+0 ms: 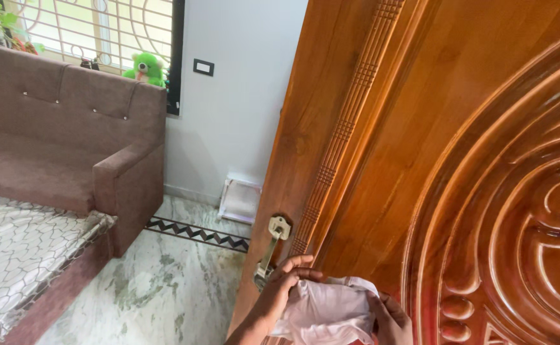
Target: The person wipes the elaborate spiral carvings and flat panels of a wooden door using a white cloth, then cleans the side edge and the latch area.
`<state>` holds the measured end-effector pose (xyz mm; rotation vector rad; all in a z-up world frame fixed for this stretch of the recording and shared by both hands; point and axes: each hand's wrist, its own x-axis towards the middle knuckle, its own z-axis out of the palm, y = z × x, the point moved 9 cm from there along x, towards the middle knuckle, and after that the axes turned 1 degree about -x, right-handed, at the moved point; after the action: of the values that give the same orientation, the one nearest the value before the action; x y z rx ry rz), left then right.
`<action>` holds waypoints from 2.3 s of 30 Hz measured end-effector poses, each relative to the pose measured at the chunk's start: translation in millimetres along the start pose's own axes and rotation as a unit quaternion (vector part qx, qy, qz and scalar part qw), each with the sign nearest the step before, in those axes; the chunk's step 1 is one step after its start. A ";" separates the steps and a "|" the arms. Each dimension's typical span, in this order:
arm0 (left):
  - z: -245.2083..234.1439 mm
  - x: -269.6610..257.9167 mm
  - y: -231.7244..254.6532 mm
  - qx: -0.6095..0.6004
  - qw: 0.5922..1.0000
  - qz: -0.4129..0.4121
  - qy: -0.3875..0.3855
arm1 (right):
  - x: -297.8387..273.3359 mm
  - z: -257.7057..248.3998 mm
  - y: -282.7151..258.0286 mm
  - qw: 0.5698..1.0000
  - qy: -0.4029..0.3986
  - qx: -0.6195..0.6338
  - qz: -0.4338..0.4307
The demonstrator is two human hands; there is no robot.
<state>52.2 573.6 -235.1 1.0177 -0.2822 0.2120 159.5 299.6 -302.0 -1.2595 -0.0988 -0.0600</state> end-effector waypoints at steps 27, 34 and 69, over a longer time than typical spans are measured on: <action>-13.3 -8.2 142.3 0.350 0.776 0.409 0.328 | -101.1 244.0 -111.7 0.812 -0.169 -0.361 -0.426; -28.7 22.1 149.4 0.438 0.748 0.416 0.277 | -76.2 290.9 -99.1 0.743 -0.121 -0.463 -0.468; -70.5 35.4 114.2 0.341 0.870 0.318 0.162 | -76.6 286.9 -71.1 0.770 0.085 -0.462 -0.432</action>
<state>60.3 693.9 -166.3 1.5363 -0.2297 1.1387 64.4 550.3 -156.0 -2.0894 -0.5426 -1.1488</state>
